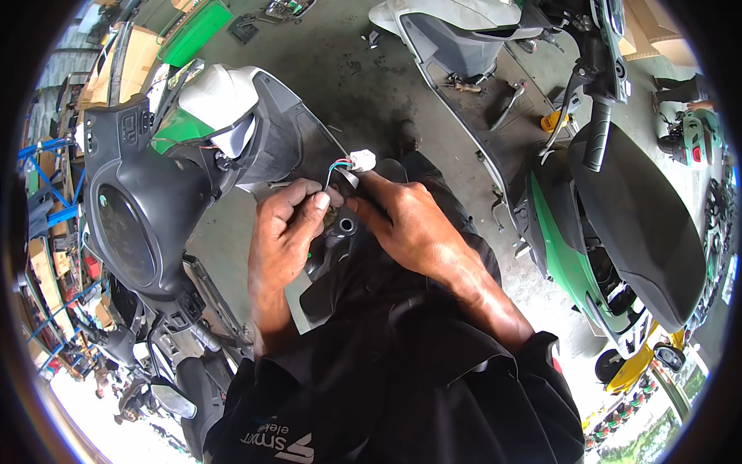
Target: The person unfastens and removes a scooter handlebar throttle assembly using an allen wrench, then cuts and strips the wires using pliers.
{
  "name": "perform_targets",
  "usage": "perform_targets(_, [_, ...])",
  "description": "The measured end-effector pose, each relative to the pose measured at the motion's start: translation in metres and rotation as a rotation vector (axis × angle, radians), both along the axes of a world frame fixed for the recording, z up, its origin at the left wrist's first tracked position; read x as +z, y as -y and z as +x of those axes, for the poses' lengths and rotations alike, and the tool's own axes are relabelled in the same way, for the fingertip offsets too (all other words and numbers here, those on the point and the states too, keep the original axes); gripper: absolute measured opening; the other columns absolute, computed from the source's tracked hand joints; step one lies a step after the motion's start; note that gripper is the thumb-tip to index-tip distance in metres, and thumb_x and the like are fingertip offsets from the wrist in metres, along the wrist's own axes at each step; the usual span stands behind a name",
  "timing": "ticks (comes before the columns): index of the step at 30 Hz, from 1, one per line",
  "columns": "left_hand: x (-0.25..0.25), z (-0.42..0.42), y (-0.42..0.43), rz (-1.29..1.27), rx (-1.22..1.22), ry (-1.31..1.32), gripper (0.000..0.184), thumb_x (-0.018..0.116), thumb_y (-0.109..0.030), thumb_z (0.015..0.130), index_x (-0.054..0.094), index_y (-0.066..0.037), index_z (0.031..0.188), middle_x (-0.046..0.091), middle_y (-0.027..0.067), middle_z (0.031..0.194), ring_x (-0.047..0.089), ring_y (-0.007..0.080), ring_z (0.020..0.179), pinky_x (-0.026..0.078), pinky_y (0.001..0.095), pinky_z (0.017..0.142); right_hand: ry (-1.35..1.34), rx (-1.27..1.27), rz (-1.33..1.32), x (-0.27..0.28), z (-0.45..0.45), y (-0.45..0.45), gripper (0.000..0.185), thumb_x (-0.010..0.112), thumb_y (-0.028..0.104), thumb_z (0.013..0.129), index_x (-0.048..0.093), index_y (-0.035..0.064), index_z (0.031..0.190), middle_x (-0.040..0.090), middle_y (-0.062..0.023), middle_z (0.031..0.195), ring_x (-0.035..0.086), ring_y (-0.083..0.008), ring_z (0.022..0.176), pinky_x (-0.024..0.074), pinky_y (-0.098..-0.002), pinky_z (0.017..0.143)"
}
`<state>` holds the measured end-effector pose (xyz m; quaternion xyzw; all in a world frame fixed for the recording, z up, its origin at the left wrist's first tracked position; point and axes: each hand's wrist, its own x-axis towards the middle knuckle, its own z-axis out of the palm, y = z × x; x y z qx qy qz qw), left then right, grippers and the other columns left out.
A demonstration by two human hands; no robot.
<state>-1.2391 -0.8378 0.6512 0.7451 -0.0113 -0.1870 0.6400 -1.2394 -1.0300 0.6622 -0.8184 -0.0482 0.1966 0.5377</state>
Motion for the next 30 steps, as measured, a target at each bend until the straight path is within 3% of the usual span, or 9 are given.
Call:
perform_targets(3, [0.0,0.0,-0.001,0.074,-0.013,0.063,0.018,0.057,-0.012,0.097,0.065,0.0,0.088,0.045,-0.0056,0.062,0.037,0.0019,0.055,0.029,0.0211,0.049,-0.015,0.02,0.0,0.0,-0.001,-0.002,0.017,0.06,0.013,0.093,0.06,-0.003,0.101,0.062,-0.0167,0.071,0.062,-0.0264,0.064,0.0464,-0.0391,0.062])
perform_targets(4, [0.001,0.0,-0.002,0.126,-0.024,0.104,0.018,0.057,-0.012,0.097,0.065,0.0,0.086,0.047,-0.0053,0.062,0.039,0.0026,0.056,0.031,0.0216,0.05,0.016,0.02,-0.003,-0.002,-0.002,-0.002,0.017,0.061,0.013,0.093,0.06,-0.0019,0.101,0.062,-0.0203,0.074,0.061,-0.0357,0.069,0.0462,-0.0424,0.062])
perform_targets(5, [0.008,0.002,-0.005,0.168,-0.062,0.029,0.016,0.061,-0.013,0.092,0.062,0.001,0.085,0.063,0.0146,0.069,0.059,0.021,0.059,0.045,0.0335,0.057,0.049,0.02,0.001,-0.005,-0.002,-0.003,0.017,0.061,0.013,0.092,0.06,-0.0008,0.102,0.062,-0.0239,0.077,0.06,-0.0449,0.075,0.0459,-0.0458,0.063])
perform_targets(6, [0.008,0.002,-0.005,0.197,-0.092,0.054,0.017,0.061,-0.015,0.092,0.062,0.001,0.085,0.061,0.0164,0.067,0.056,0.0237,0.055,0.044,0.0335,0.056,0.054,0.041,-0.046,0.0,0.0,-0.004,0.018,0.061,0.012,0.092,0.059,-0.0014,0.104,0.063,-0.0244,0.081,0.06,-0.0457,0.079,0.0464,-0.0464,0.065])
perform_targets(8, [0.004,-0.001,-0.005,0.197,-0.106,0.085,0.018,0.058,-0.013,0.096,0.064,0.001,0.086,0.049,-0.0032,0.061,0.04,0.0029,0.057,0.032,0.0238,0.051,0.136,0.025,-0.023,-0.006,-0.001,-0.006,0.018,0.061,0.012,0.092,0.058,-0.0025,0.102,0.063,-0.0244,0.082,0.061,-0.0449,0.082,0.0465,-0.0459,0.066])
perform_targets(13, [0.001,-0.003,-0.005,-0.002,-0.085,-0.073,0.024,0.056,-0.02,0.099,0.058,-0.001,0.085,0.054,-0.0011,0.062,0.046,0.0051,0.054,0.036,0.0229,0.051,0.047,-0.042,0.036,0.002,0.0,-0.003,0.018,0.063,0.01,0.091,0.055,-0.0039,0.1,0.059,-0.024,0.08,0.057,-0.0453,0.074,0.0444,-0.0453,0.065])
perform_targets(18, [-0.001,-0.008,-0.008,-0.092,-0.048,-0.07,0.019,0.052,-0.013,0.1,0.064,0.0,0.095,0.051,0.0003,0.061,0.046,0.006,0.055,0.036,0.0235,0.051,0.162,-0.038,0.006,-0.004,-0.001,-0.002,0.018,0.062,0.012,0.092,0.054,-0.0033,0.094,0.056,-0.0237,0.078,0.055,-0.0449,0.073,0.0434,-0.0458,0.063])
perform_targets(24, [-0.003,-0.012,-0.005,-0.097,-0.024,-0.024,0.018,0.054,-0.013,0.099,0.065,0.001,0.096,0.05,-0.0003,0.061,0.045,0.006,0.054,0.035,0.0235,0.05,0.009,-0.094,0.058,0.002,0.003,-0.001,0.021,0.061,0.016,0.095,0.055,-0.0039,0.097,0.056,-0.0231,0.074,0.054,-0.0393,0.065,0.043,-0.0412,0.061])
perform_targets(30, [0.002,-0.015,-0.002,-0.082,-0.031,-0.043,0.017,0.054,-0.012,0.099,0.064,0.001,0.097,0.053,0.0007,0.062,0.047,0.0064,0.053,0.036,0.0238,0.049,-0.012,-0.15,0.096,-0.02,-0.002,-0.001,0.027,0.058,0.023,0.098,0.057,-0.0038,0.096,0.055,-0.0182,0.069,0.049,-0.019,0.06,0.0429,-0.0371,0.06])
